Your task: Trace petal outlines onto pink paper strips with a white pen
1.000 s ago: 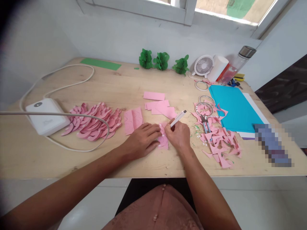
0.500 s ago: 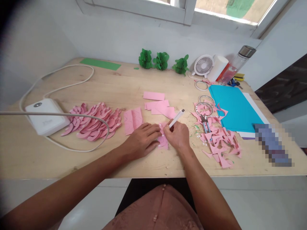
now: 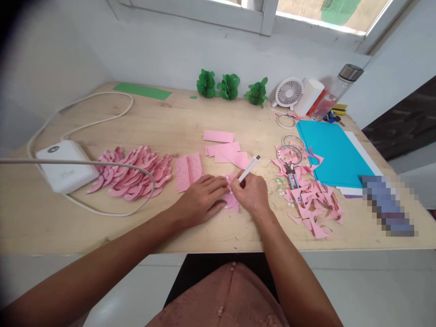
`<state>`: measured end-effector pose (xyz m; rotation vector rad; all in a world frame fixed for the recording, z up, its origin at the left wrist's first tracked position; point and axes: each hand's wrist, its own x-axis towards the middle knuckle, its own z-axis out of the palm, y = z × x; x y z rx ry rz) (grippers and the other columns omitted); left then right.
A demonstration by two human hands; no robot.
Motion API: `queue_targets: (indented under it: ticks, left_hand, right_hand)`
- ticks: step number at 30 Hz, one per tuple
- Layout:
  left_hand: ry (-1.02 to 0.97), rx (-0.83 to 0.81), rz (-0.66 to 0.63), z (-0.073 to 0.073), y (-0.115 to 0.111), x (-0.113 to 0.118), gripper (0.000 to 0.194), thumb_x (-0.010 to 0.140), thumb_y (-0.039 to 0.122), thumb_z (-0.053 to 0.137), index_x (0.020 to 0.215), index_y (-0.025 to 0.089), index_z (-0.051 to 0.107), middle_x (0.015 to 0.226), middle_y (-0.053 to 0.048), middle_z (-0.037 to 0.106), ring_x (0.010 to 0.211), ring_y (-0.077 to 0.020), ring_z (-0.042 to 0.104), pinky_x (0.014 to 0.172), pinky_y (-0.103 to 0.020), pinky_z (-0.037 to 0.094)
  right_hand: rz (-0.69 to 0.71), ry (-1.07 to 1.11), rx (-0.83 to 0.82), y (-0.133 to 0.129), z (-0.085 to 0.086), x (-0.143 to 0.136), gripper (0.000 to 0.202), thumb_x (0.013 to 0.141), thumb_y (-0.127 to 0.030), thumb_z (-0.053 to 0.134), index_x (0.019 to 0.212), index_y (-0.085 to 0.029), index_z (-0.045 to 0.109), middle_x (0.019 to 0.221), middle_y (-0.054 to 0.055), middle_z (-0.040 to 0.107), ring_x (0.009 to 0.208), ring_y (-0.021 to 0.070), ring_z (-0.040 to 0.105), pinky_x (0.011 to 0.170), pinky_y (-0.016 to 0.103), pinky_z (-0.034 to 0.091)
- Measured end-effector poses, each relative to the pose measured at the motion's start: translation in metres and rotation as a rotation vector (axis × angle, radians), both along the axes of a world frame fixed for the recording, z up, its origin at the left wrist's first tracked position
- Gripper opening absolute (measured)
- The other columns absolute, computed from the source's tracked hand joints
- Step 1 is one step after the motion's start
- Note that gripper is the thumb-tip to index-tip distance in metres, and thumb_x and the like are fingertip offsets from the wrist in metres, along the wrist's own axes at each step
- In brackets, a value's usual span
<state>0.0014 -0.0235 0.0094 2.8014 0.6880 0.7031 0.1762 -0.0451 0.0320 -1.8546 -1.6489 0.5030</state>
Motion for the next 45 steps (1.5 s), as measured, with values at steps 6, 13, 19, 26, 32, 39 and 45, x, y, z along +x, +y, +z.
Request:
queue_targets:
  ticks: [6, 13, 19, 26, 32, 39, 45]
  left_hand:
    - [0.007, 0.009, 0.003, 0.000, 0.000, 0.000, 0.019, 0.092, 0.022, 0.048, 0.104, 0.014, 0.060, 0.109, -0.012, 0.065, 0.116, -0.0258, 0.056, 0.096, -0.043, 0.044]
    - [0.018, 0.010, 0.000, 0.001, 0.000, -0.001, 0.017, 0.092, 0.022, 0.048, 0.101, 0.014, 0.060, 0.108, -0.012, 0.065, 0.116, -0.0257, 0.056, 0.095, -0.042, 0.044]
    - [0.029, 0.011, -0.014, 0.001, 0.001, -0.001, 0.016, 0.093, 0.022, 0.047, 0.099, 0.015, 0.059, 0.108, -0.011, 0.064, 0.115, -0.0251, 0.056, 0.095, -0.041, 0.044]
    - [0.035, 0.020, -0.009, 0.000, 0.001, -0.001, 0.015, 0.092, 0.023, 0.048, 0.097, 0.014, 0.059, 0.107, -0.011, 0.064, 0.114, -0.0249, 0.056, 0.094, -0.040, 0.043]
    - [0.044, 0.011, -0.007, 0.001, 0.001, -0.001, 0.015, 0.091, 0.021, 0.048, 0.098, 0.015, 0.059, 0.107, -0.011, 0.064, 0.114, -0.0247, 0.056, 0.094, -0.040, 0.043]
    - [0.032, 0.003, -0.007, 0.001, 0.001, -0.001, 0.017, 0.092, 0.022, 0.047, 0.101, 0.015, 0.060, 0.108, -0.011, 0.064, 0.115, -0.0249, 0.056, 0.094, -0.041, 0.043]
    - [0.037, -0.006, -0.009, 0.002, 0.000, -0.001, 0.019, 0.093, 0.022, 0.046, 0.104, 0.015, 0.059, 0.109, -0.012, 0.063, 0.116, -0.0248, 0.055, 0.095, -0.040, 0.042]
  right_hand:
    - [-0.006, -0.007, -0.011, 0.000, 0.001, -0.001, 0.019, 0.074, -0.031, 0.047, 0.061, -0.019, 0.054, 0.048, -0.002, 0.047, 0.048, 0.0122, 0.046, 0.051, 0.024, 0.030]
    - [-0.043, -0.013, 0.002, 0.000, 0.003, 0.002, 0.019, 0.074, -0.032, 0.048, 0.062, -0.020, 0.055, 0.048, -0.003, 0.048, 0.048, 0.0123, 0.045, 0.052, 0.024, 0.030]
    - [-0.140, 0.053, 0.052, 0.001, 0.003, 0.005, 0.020, 0.076, -0.034, 0.050, 0.062, -0.020, 0.057, 0.049, -0.002, 0.052, 0.048, 0.0130, 0.048, 0.052, 0.024, 0.032]
    - [-0.108, 0.237, -0.011, -0.005, 0.008, 0.007, 0.021, 0.078, -0.037, 0.054, 0.068, -0.019, 0.060, 0.055, 0.001, 0.064, 0.052, 0.0149, 0.057, 0.054, 0.024, 0.038]
    - [-0.091, 0.270, -0.038, -0.015, 0.000, 0.008, 0.019, 0.078, -0.035, 0.054, 0.072, -0.018, 0.062, 0.059, 0.000, 0.066, 0.053, 0.0147, 0.059, 0.053, 0.023, 0.039]
    - [-0.083, 0.241, -0.012, -0.016, -0.010, 0.008, 0.019, 0.079, -0.034, 0.053, 0.071, -0.018, 0.062, 0.053, -0.002, 0.061, 0.049, 0.0134, 0.055, 0.051, 0.023, 0.036]
    - [-0.080, 0.204, -0.017, -0.017, -0.009, 0.007, 0.019, 0.079, -0.033, 0.053, 0.072, -0.017, 0.063, 0.053, -0.002, 0.060, 0.049, 0.0135, 0.055, 0.051, 0.023, 0.037]
